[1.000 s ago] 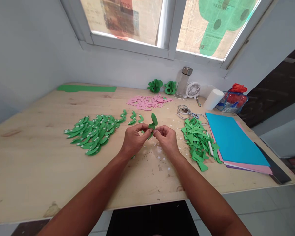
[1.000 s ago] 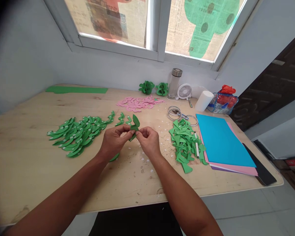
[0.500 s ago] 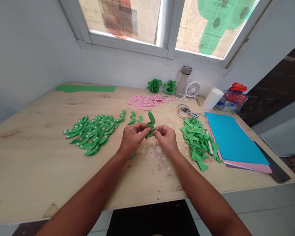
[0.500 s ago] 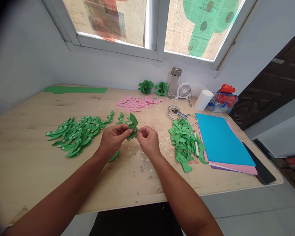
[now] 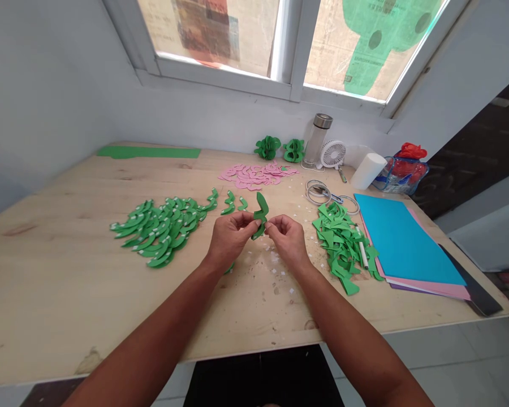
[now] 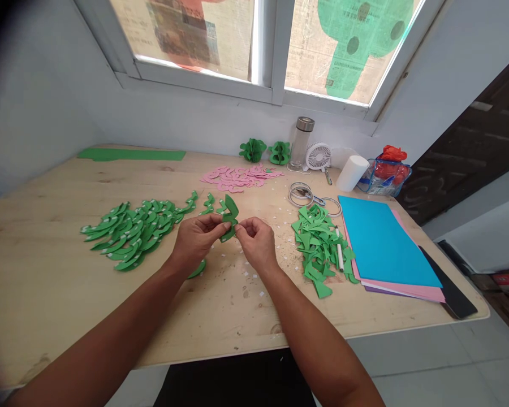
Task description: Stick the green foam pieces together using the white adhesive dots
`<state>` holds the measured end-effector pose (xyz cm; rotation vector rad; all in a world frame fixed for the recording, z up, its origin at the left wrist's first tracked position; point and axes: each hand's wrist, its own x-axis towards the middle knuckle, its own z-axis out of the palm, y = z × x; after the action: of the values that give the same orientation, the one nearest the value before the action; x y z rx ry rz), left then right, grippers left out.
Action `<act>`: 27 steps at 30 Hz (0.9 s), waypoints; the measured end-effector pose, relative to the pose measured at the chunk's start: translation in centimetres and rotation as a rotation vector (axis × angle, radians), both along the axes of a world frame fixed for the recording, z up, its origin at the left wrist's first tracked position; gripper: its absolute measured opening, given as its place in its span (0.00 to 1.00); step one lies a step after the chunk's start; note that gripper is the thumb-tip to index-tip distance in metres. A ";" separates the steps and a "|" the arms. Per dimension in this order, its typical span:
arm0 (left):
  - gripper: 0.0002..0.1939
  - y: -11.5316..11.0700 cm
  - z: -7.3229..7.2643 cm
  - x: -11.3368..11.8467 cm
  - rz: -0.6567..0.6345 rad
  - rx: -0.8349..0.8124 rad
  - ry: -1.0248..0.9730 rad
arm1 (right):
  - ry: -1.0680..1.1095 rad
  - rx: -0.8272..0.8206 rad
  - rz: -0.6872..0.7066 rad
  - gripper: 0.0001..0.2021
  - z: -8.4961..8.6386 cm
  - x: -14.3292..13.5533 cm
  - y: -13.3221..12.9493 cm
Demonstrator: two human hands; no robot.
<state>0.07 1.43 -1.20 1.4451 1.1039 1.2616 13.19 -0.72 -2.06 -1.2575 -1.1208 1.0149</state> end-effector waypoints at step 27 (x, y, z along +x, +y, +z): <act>0.07 -0.1 0.1 -0.1 -0.049 0.073 0.059 | 0.122 -0.055 0.001 0.04 0.6 0.0 -0.1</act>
<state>-0.03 1.30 -1.12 1.5636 1.0641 1.2430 13.14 -0.81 -1.49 -1.2216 -1.0059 1.1151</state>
